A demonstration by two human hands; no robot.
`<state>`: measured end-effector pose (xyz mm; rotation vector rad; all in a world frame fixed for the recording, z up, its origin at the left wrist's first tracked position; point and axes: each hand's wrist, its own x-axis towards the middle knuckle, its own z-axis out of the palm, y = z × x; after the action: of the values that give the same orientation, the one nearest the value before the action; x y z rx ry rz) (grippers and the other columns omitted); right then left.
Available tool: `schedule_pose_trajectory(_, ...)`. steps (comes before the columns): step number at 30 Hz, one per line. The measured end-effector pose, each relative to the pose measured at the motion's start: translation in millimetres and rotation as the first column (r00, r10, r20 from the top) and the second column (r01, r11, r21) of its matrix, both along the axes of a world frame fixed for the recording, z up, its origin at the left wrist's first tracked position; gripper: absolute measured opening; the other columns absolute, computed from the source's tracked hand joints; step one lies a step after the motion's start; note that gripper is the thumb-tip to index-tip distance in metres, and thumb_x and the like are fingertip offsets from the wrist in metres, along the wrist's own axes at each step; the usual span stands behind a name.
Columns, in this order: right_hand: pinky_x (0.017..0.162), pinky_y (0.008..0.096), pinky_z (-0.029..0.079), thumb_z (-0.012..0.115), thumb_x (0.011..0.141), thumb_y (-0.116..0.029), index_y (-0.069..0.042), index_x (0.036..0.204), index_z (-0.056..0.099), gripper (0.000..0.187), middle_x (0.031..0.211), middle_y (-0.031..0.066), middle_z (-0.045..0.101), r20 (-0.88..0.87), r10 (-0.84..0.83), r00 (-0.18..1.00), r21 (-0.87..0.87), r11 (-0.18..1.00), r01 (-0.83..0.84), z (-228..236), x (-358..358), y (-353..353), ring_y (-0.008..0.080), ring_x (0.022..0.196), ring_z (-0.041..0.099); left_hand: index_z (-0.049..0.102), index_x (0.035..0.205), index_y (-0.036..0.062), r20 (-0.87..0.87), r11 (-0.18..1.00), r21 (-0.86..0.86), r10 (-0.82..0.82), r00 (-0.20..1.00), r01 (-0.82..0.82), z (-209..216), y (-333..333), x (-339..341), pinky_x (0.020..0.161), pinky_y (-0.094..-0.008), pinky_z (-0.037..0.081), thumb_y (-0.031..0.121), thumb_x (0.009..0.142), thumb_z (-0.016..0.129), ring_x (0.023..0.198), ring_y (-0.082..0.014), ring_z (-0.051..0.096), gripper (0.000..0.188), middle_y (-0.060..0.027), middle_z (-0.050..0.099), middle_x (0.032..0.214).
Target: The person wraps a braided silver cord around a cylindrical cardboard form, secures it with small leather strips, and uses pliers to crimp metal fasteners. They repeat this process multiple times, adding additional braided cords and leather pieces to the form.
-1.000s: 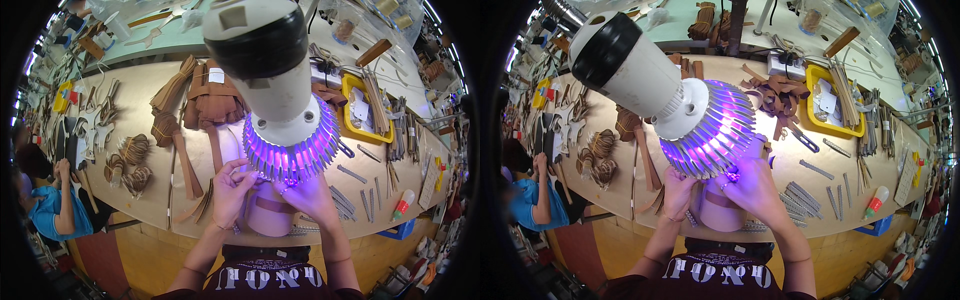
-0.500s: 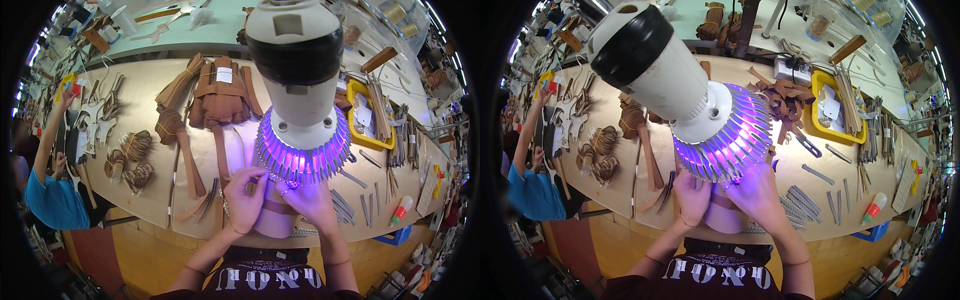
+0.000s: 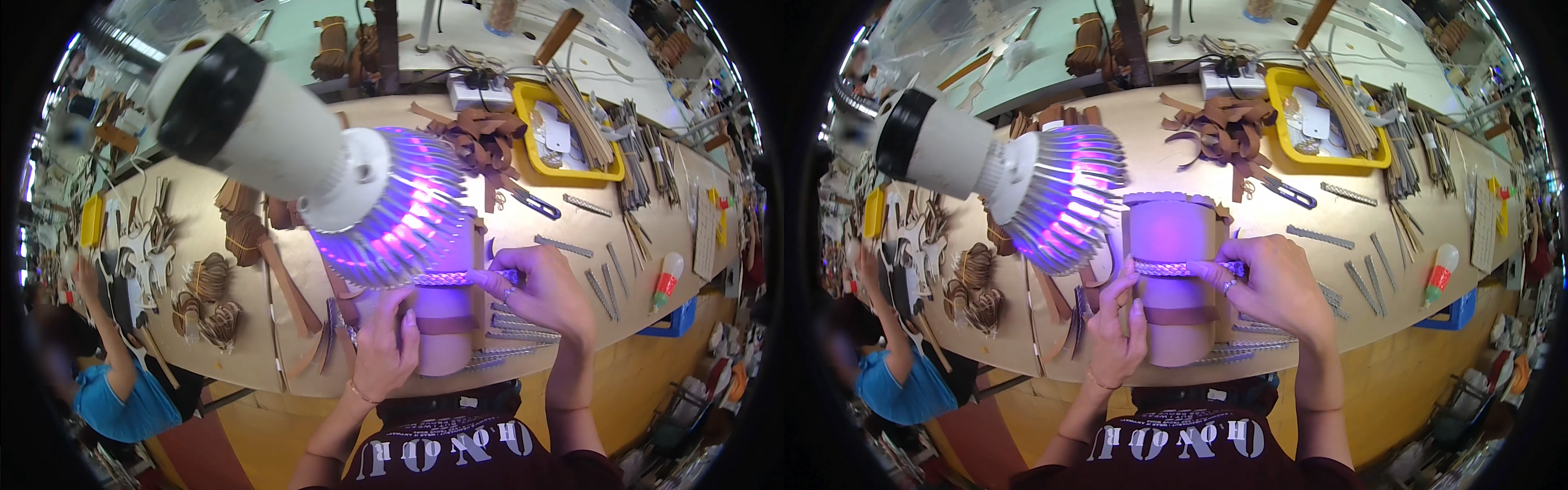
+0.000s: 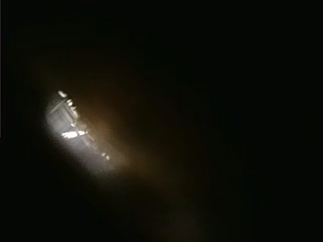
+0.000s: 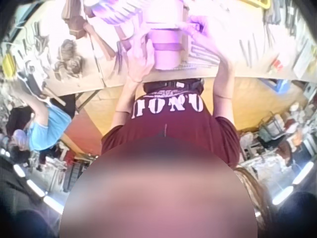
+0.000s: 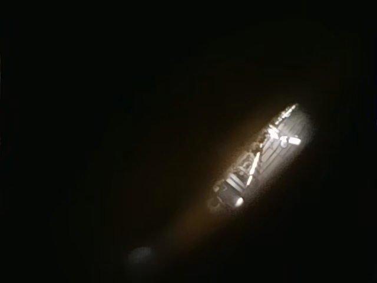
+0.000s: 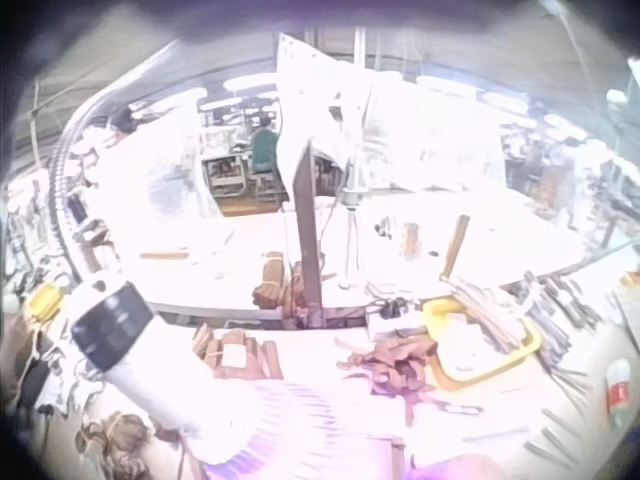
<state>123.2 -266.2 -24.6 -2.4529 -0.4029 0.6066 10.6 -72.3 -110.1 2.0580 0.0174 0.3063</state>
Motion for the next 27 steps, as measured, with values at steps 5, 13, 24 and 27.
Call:
schedule_pose_trajectory(5, 0.054, 0.0377, 0.043, 0.066, 0.087, -0.048, -0.004, 0.077, 0.071, 0.045, 0.055, 0.0116, 0.057, -0.056, -0.007, 0.998, 0.107, 0.994, 0.013, -21.2, -2.4, -12.7, 0.0301, 0.052, 0.057, 0.052, 0.124, -0.0028, 0.026, 0.996, 0.089, -0.020, 0.999, 0.018, -1.0, 1.0, 0.4, 0.089, -0.0406, 0.052, -0.003, 0.087, 0.055, 0.108, -0.0395, 0.063, 0.037, -0.0267, 0.061, 0.119)
schedule_pose_trajectory(13, 0.056, 0.0372, 0.045, 0.065, 0.088, -0.044, -0.006, 0.083, 0.072, 0.040, 0.059, 0.0114, 0.060, -0.078, 0.002, 0.997, 0.164, 0.986, 0.011, -32.9, -3.3, -20.4, 0.0284, 0.056, 0.059, 0.050, 0.128, -0.0034, -0.043, 0.992, 0.113, -0.050, 0.998, 0.054, 5.0, 0.8, 1.4, 0.098, -0.0400, 0.048, -0.003, 0.087, 0.054, 0.122, -0.0409, 0.054, 0.041, -0.0302, 0.050, 0.136)
schedule_pose_trajectory(24, 0.056, 0.0419, 0.044, 0.063, 0.089, -0.038, -0.004, 0.079, 0.071, 0.036, 0.056, 0.0140, 0.058, -0.058, -0.019, 0.998, 0.248, 0.968, 0.032, -35.5, -5.4, -17.3, 0.0326, 0.054, 0.058, 0.058, 0.131, 0.0123, -0.172, 0.909, 0.321, -0.222, 0.960, 0.267, 23.3, 5.4, 5.1, 0.088, -0.0426, 0.051, 0.007, 0.091, 0.058, 0.112, -0.0453, 0.059, 0.040, -0.0372, 0.037, 0.142)
schedule_pose_trajectory(27, 0.056, 0.0428, 0.045, 0.063, 0.089, -0.037, -0.004, 0.078, 0.071, 0.036, 0.056, 0.0142, 0.058, -0.041, -0.011, 0.999, 0.231, 0.973, 0.020, -28.0, -5.2, -14.4, 0.0336, 0.055, 0.058, 0.060, 0.129, 0.0121, -0.223, 0.885, 0.373, -0.205, 0.953, 0.278, 28.8, 2.8, 5.1, 0.090, -0.0417, 0.050, 0.007, 0.093, 0.056, 0.114, -0.0443, 0.058, 0.036, -0.0346, 0.036, 0.145)
